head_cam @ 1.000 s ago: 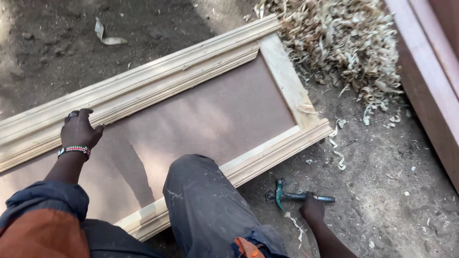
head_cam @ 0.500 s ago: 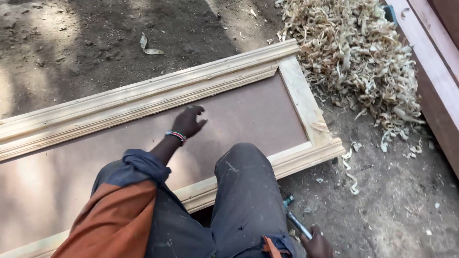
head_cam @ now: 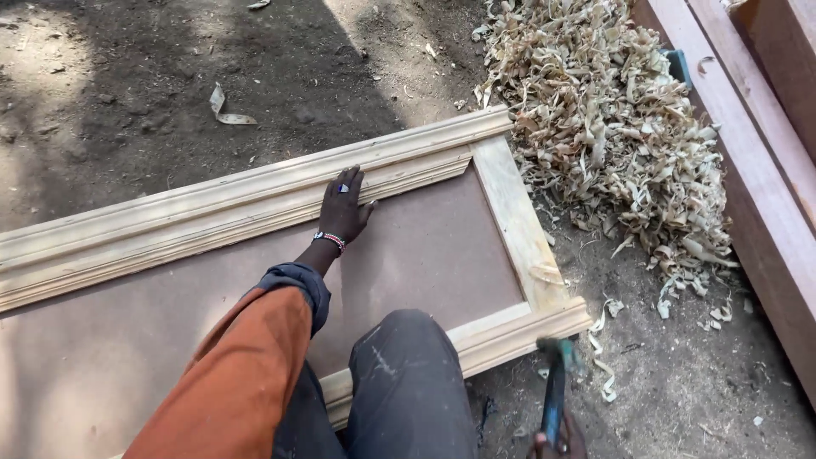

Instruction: The person picks nails from the workbench, scoops white glue from a plastic container with a wooden stick and spreads it along a wooden strip, then carries the strip to a wooden frame lying on the ground and hammers the strip onto the frame while sitting on the ground.

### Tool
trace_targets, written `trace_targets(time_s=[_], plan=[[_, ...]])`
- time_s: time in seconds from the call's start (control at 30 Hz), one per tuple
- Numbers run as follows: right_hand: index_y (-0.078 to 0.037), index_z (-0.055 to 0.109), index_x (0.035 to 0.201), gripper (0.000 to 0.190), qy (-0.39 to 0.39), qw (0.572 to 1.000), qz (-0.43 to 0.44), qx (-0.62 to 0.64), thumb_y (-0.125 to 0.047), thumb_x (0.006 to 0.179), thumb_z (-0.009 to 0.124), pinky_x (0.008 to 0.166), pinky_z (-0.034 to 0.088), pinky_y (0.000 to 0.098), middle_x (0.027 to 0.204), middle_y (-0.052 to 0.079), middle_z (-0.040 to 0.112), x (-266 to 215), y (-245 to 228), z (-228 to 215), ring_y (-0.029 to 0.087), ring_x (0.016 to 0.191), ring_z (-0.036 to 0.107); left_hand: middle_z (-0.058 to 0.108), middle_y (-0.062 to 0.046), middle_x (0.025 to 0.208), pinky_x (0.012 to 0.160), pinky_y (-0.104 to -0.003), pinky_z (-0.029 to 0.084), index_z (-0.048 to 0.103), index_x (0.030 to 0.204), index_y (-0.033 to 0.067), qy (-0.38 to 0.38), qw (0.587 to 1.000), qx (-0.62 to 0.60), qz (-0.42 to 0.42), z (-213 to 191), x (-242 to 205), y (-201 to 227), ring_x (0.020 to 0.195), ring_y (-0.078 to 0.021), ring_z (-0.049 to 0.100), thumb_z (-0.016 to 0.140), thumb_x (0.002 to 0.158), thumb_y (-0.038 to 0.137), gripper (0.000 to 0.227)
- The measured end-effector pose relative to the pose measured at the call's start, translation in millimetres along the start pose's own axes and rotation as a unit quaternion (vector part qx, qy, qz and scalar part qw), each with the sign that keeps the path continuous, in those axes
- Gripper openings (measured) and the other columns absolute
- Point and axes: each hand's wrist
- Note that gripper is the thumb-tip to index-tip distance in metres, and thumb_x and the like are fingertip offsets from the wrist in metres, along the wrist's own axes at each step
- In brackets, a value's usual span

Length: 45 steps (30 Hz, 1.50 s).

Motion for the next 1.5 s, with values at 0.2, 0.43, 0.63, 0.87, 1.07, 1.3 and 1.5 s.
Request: trace_targets(time_s=[0.2, 0.43, 0.63, 0.87, 1.07, 1.3, 1.5], plan=[[-0.003, 0.035, 0.158, 0.056, -0.016, 0.977, -0.176, 0.120, -0.015, 0.106, 0.048, 0.031, 0.044, 0.0269, 0.075, 0.019, 0.064, 30.5, -303.8, 133.4, 0.018, 0.039, 0.055, 0.039, -0.004, 0.164, 0.125, -0.048, 0.027, 0.044, 0.156, 0.0198, -0.026, 0.999, 0.000, 0.047, 36.3, 3.5, -40.1, 0.152, -0.0307, 0.034, 0.063, 0.099, 0.037, 0.063], [-0.005, 0.036, 0.157, 0.048, -0.051, 0.956, -0.232, 0.173, -0.015, 0.112, 0.044, 0.026, 0.042, 0.0258, 0.075, 0.018, 0.067, 178.8, -341.0, 258.8, 0.018, 0.036, 0.055, 0.035, -0.003, 0.169, 0.128, -0.040, 0.020, 0.037, 0.161, 0.0154, 0.019, 0.997, 0.056, 0.051, 43.7, -2.0, -38.5, 0.155, -0.0252, 0.030, 0.052, 0.105, 0.043, 0.064], [-0.006, 0.042, 0.155, 0.045, -0.091, 0.963, -0.242, 0.077, -0.010, 0.110, 0.040, 0.031, 0.043, 0.0261, 0.069, 0.011, 0.059, 224.0, -310.0, 298.7, 0.015, 0.039, 0.052, 0.032, 0.000, 0.170, 0.129, -0.039, 0.017, 0.038, 0.161, 0.0183, 0.053, 0.996, 0.059, 0.051, 47.5, -1.1, -38.2, 0.156, -0.0224, 0.028, 0.050, 0.106, 0.042, 0.061], [-0.006, 0.051, 0.148, 0.039, -0.055, 0.962, -0.261, 0.052, -0.017, 0.111, 0.044, 0.033, 0.041, 0.0273, 0.068, 0.010, 0.061, 240.1, -291.5, 307.1, 0.014, 0.041, 0.053, 0.031, 0.001, 0.171, 0.130, -0.038, 0.015, 0.045, 0.157, 0.0206, 0.027, 0.997, 0.049, 0.050, 39.4, -6.5, -40.0, 0.157, -0.0217, 0.026, 0.052, 0.104, 0.049, 0.060], [-0.007, 0.046, 0.153, 0.044, -0.059, 0.970, -0.228, 0.065, -0.015, 0.110, 0.044, 0.032, 0.041, 0.0273, 0.070, 0.013, 0.061, 201.3, -337.6, 295.8, 0.016, 0.041, 0.052, 0.032, 0.003, 0.170, 0.131, -0.036, 0.014, 0.046, 0.156, 0.0216, 0.025, 0.998, 0.046, 0.032, 43.5, -5.8, -37.5, 0.157, -0.0194, 0.026, 0.053, 0.102, 0.054, 0.063], [-0.014, 0.045, 0.155, 0.045, -0.087, 0.977, -0.195, 0.028, -0.020, 0.111, 0.048, 0.037, 0.044, 0.0278, 0.072, 0.011, 0.062, 257.6, -296.8, 305.9, 0.015, 0.046, 0.054, 0.031, 0.003, 0.170, 0.131, -0.036, 0.016, 0.050, 0.153, 0.0183, 0.026, 0.998, 0.042, 0.031, 45.1, -3.2, -35.5, 0.156, -0.0195, 0.027, 0.054, 0.102, 0.053, 0.062], [-0.021, 0.037, 0.159, 0.050, -0.095, 0.980, 0.016, 0.176, -0.025, 0.110, 0.045, 0.036, 0.045, 0.0274, 0.078, 0.017, 0.062, 138.8, -351.2, 267.0, 0.018, 0.048, 0.054, 0.042, 0.003, 0.164, 0.128, -0.037, 0.024, 0.057, 0.144, 0.0197, 0.065, 0.997, 0.026, 0.034, 57.4, -0.3, -44.2, 0.151, -0.0193, 0.037, 0.070, 0.091, 0.056, 0.066]])
Point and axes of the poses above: each hand's wrist, its own x-axis towards the middle knuckle, its own z-axis out of the palm, y = z × x
